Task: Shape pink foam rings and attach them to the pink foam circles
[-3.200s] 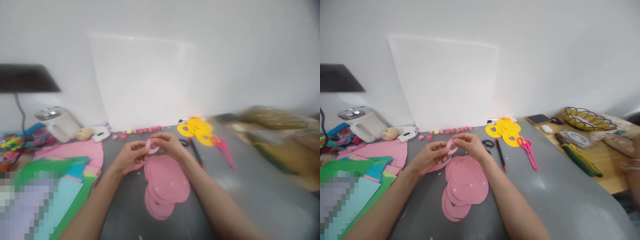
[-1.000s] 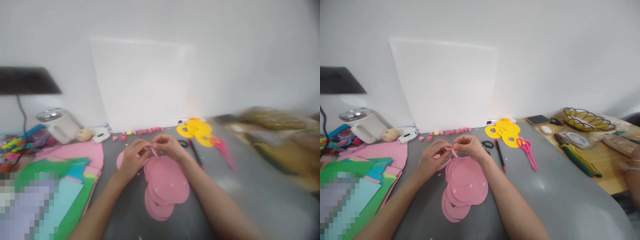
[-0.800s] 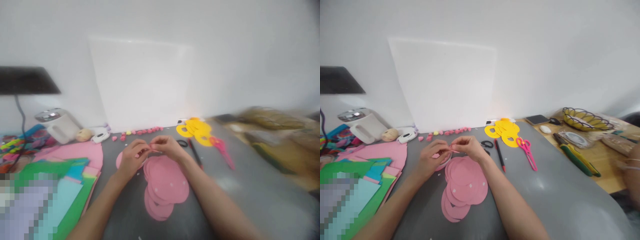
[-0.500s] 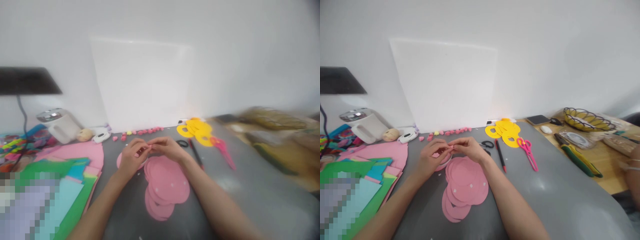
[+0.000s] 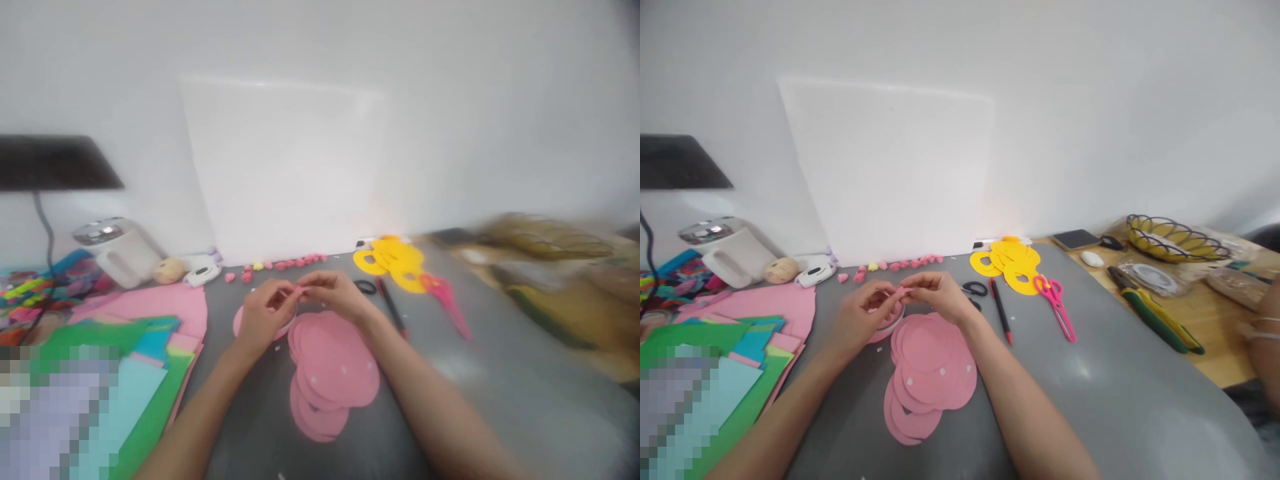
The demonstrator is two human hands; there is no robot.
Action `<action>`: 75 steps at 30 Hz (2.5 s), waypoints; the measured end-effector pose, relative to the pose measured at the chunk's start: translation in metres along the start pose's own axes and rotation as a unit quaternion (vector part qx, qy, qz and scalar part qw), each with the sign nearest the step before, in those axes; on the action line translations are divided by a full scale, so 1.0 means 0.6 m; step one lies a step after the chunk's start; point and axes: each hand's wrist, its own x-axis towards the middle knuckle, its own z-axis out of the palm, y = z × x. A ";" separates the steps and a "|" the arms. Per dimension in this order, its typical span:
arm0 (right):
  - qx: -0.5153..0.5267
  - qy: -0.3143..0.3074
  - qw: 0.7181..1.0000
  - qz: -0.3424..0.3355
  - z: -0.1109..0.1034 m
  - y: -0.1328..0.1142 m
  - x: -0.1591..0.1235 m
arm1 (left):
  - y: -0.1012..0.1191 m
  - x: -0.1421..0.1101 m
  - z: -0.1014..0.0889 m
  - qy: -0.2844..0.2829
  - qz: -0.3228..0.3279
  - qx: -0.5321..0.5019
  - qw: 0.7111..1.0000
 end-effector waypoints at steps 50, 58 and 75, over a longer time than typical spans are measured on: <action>-0.047 0.029 0.998 -0.012 0.004 -0.001 0.001 | -0.013 0.001 0.004 0.015 0.081 0.021 0.996; -0.057 0.040 0.997 -0.037 0.003 -0.001 0.001 | -0.007 0.003 0.006 0.015 0.033 -0.079 0.996; -0.054 0.051 0.993 -0.087 0.017 0.002 0.002 | -0.009 0.001 0.012 0.025 -0.058 -0.207 0.976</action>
